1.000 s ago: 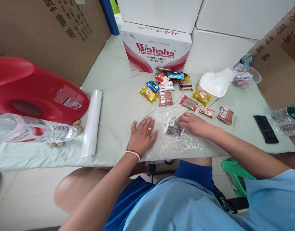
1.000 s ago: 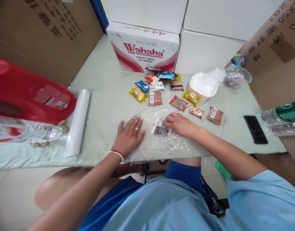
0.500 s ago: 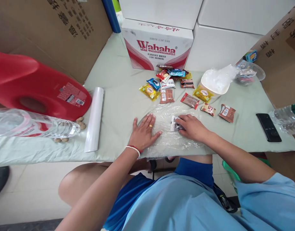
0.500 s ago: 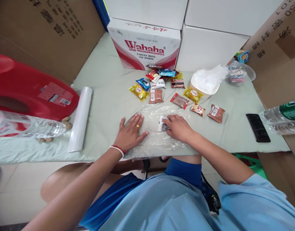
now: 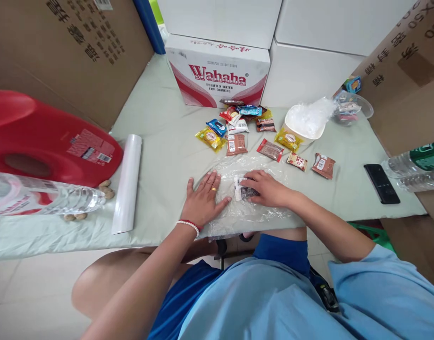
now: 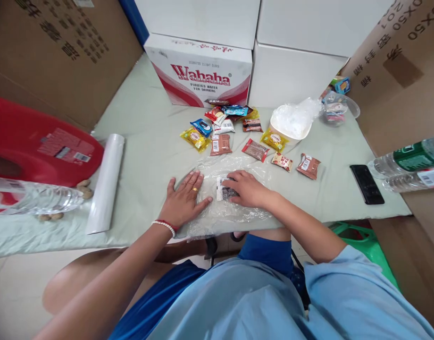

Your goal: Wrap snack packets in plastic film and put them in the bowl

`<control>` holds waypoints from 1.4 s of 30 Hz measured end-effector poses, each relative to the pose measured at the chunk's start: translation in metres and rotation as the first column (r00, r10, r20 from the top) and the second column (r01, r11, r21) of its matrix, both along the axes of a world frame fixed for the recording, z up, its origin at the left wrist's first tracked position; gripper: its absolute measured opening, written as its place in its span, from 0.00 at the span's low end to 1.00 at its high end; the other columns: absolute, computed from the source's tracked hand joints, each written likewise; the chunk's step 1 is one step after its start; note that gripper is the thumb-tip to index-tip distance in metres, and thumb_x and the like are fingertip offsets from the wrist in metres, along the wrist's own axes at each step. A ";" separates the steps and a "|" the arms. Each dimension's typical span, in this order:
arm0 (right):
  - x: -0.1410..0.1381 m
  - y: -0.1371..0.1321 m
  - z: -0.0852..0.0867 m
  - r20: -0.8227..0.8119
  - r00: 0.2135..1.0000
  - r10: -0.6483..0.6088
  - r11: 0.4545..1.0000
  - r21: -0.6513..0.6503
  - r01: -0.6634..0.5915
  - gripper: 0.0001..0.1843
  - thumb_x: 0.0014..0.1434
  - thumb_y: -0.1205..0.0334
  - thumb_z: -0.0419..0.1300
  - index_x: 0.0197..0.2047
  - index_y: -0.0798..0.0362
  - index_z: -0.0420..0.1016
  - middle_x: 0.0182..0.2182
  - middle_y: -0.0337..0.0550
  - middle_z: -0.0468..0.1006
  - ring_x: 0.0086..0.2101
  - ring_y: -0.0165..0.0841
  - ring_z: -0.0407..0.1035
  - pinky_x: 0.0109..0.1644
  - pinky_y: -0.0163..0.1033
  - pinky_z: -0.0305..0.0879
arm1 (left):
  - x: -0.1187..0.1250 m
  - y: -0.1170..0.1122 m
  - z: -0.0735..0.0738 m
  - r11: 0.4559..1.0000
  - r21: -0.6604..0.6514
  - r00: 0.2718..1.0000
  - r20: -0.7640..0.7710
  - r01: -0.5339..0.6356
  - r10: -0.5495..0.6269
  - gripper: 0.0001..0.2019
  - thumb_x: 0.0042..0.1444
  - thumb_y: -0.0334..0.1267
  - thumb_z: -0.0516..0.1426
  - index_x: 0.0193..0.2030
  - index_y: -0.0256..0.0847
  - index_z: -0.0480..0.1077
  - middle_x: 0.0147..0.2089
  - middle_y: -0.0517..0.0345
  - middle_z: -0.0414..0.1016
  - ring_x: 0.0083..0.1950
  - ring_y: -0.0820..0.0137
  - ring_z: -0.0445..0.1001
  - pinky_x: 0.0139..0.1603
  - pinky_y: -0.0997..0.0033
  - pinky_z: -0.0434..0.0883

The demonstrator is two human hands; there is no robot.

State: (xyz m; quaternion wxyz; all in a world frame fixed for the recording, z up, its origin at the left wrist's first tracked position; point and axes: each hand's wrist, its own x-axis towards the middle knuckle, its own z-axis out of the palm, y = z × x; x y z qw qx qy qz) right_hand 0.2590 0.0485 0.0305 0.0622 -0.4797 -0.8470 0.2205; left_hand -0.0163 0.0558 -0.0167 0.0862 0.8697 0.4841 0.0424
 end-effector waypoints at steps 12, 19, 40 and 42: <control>0.074 0.089 -0.006 0.260 0.803 -0.536 0.843 0.122 0.523 0.33 0.64 0.55 0.64 0.70 0.52 0.71 0.61 0.60 0.75 0.58 0.56 0.68 0.62 0.55 0.65 | -0.001 0.001 -0.002 1.000 0.009 1.000 -0.001 0.007 -0.007 0.40 0.72 0.62 0.43 0.82 0.40 0.46 0.83 0.45 0.47 0.83 0.53 0.50 0.81 0.32 0.36; 0.099 0.092 -0.010 -0.004 0.763 -0.647 0.763 -0.006 0.647 0.30 0.54 0.60 0.71 0.60 0.58 0.79 0.51 0.52 0.82 0.48 0.45 0.74 0.56 0.47 0.69 | -0.001 0.001 -0.001 1.000 0.012 1.000 -0.002 0.000 0.000 0.39 0.72 0.62 0.43 0.82 0.42 0.46 0.83 0.46 0.46 0.83 0.53 0.50 0.81 0.34 0.35; 0.008 -0.021 -0.029 0.019 1.000 -0.016 0.988 0.152 0.013 0.32 0.69 0.57 0.63 0.73 0.49 0.67 0.68 0.59 0.68 0.65 0.53 0.62 0.71 0.63 0.57 | 0.000 0.000 -0.002 1.000 0.030 0.999 0.038 -0.001 0.000 0.39 0.72 0.61 0.45 0.82 0.40 0.48 0.82 0.43 0.49 0.82 0.53 0.52 0.81 0.33 0.36; 0.009 -0.023 -0.033 0.033 0.999 -0.004 0.982 0.187 -0.003 0.30 0.70 0.57 0.61 0.73 0.49 0.67 0.68 0.58 0.69 0.66 0.52 0.61 0.73 0.65 0.54 | -0.001 0.000 -0.001 1.000 0.025 0.999 0.038 -0.004 0.003 0.39 0.72 0.60 0.45 0.82 0.41 0.48 0.82 0.43 0.50 0.82 0.53 0.53 0.81 0.33 0.36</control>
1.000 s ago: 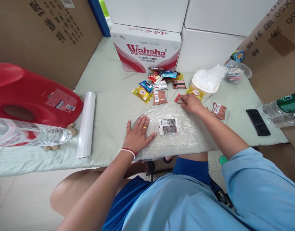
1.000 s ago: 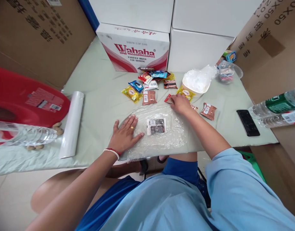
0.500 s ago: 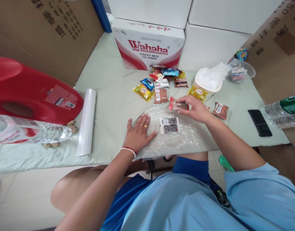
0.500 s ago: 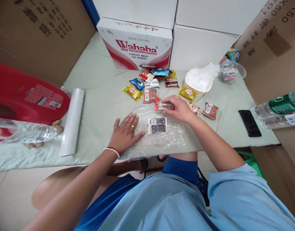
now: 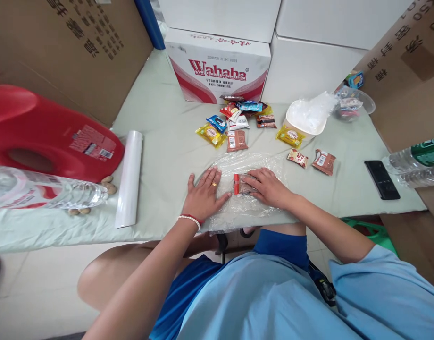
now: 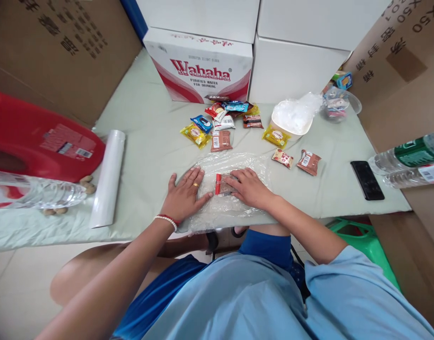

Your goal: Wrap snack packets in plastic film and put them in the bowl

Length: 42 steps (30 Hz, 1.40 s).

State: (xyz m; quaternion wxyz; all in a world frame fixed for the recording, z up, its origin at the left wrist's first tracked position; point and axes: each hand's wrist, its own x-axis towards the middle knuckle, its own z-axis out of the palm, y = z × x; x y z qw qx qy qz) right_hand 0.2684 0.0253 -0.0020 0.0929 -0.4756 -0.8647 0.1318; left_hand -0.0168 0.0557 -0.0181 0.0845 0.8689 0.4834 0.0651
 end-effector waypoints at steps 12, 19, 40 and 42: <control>0.013 0.004 0.003 -0.126 0.991 0.051 0.998 -0.036 -0.056 0.28 0.74 0.48 0.56 0.73 0.46 0.68 0.70 0.58 0.68 0.70 0.50 0.58 0.75 0.71 0.44 | -0.002 0.002 0.001 0.999 -0.033 1.000 -0.005 0.005 -0.005 0.39 0.71 0.60 0.48 0.81 0.41 0.49 0.82 0.43 0.50 0.82 0.50 0.52 0.80 0.30 0.41; 0.014 0.004 0.006 -0.153 0.988 0.006 0.999 -0.048 -0.013 0.30 0.73 0.47 0.58 0.74 0.45 0.66 0.75 0.58 0.60 0.73 0.53 0.54 0.75 0.74 0.44 | -0.016 0.002 -0.002 0.996 0.088 0.985 0.173 -0.021 0.005 0.33 0.71 0.54 0.52 0.78 0.42 0.57 0.80 0.40 0.56 0.81 0.50 0.56 0.79 0.35 0.50; 0.071 -0.100 0.022 -0.462 0.865 -0.195 0.981 -0.113 0.160 0.15 0.76 0.55 0.53 0.50 0.47 0.82 0.42 0.47 0.86 0.45 0.39 0.79 0.53 0.48 0.77 | -0.054 -0.050 0.023 0.916 -0.336 0.847 0.531 0.218 -0.007 0.12 0.72 0.45 0.54 0.48 0.47 0.78 0.57 0.51 0.84 0.63 0.59 0.80 0.66 0.54 0.77; 0.073 -0.080 0.038 -0.453 0.864 -0.219 0.975 -0.127 0.181 0.17 0.76 0.53 0.53 0.49 0.48 0.83 0.40 0.47 0.85 0.42 0.38 0.78 0.48 0.43 0.75 | -0.052 -0.039 0.031 0.906 -0.416 0.844 0.511 0.080 0.161 0.17 0.70 0.54 0.55 0.47 0.46 0.78 0.51 0.51 0.86 0.54 0.58 0.84 0.57 0.57 0.79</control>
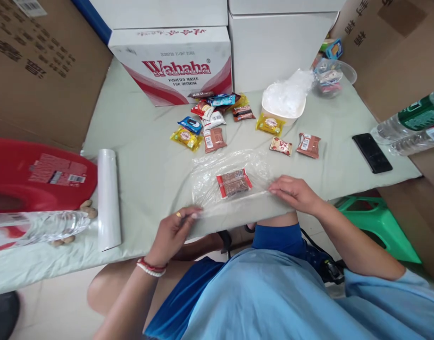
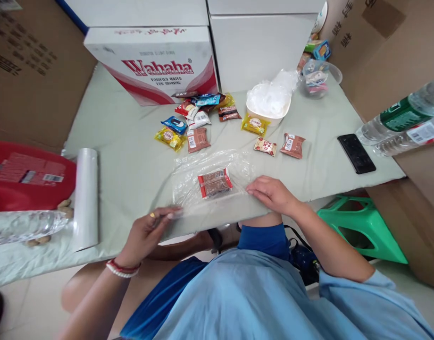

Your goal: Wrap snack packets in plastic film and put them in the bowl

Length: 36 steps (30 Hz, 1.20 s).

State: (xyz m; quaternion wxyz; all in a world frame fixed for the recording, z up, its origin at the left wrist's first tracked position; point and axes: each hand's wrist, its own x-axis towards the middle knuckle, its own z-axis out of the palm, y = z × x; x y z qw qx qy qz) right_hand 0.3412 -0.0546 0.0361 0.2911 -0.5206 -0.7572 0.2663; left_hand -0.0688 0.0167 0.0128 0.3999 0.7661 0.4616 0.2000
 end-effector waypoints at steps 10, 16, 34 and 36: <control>-0.004 0.091 -0.010 0.284 0.927 -0.244 0.919 -0.236 0.315 0.12 0.66 0.60 0.59 0.41 0.54 0.84 0.33 0.44 0.83 0.34 0.35 0.73 0.39 0.37 0.62 | 0.034 0.085 0.006 0.881 0.223 0.883 -0.130 -0.416 0.450 0.14 0.54 0.47 0.60 0.43 0.42 0.78 0.48 0.46 0.79 0.47 0.55 0.78 0.57 0.50 0.75; -0.009 0.101 0.006 0.510 0.804 -0.306 0.928 -0.030 0.372 0.15 0.69 0.61 0.55 0.46 0.53 0.84 0.43 0.53 0.82 0.43 0.44 0.74 0.43 0.43 0.65 | 0.054 0.024 0.042 0.467 0.764 0.829 0.153 -0.444 0.538 0.08 0.64 0.37 0.58 0.47 0.42 0.78 0.46 0.44 0.76 0.54 0.51 0.76 0.62 0.41 0.70; -0.072 0.187 0.028 0.368 0.907 0.204 0.959 -0.263 -0.109 0.10 0.63 0.63 0.64 0.45 0.55 0.85 0.34 0.39 0.83 0.35 0.32 0.71 0.41 0.35 0.58 | 0.152 0.015 0.001 0.877 0.449 0.934 -0.357 0.172 0.000 0.19 0.70 0.31 0.49 0.62 0.43 0.75 0.58 0.47 0.79 0.55 0.55 0.73 0.56 0.53 0.73; -0.074 0.169 0.031 0.409 0.885 0.222 0.969 -0.192 -0.154 0.11 0.65 0.64 0.61 0.46 0.53 0.86 0.36 0.41 0.84 0.36 0.34 0.71 0.42 0.36 0.57 | 0.153 0.015 0.001 0.871 0.459 0.922 -0.387 0.174 0.019 0.19 0.71 0.32 0.49 0.60 0.44 0.76 0.58 0.47 0.80 0.54 0.54 0.74 0.54 0.51 0.73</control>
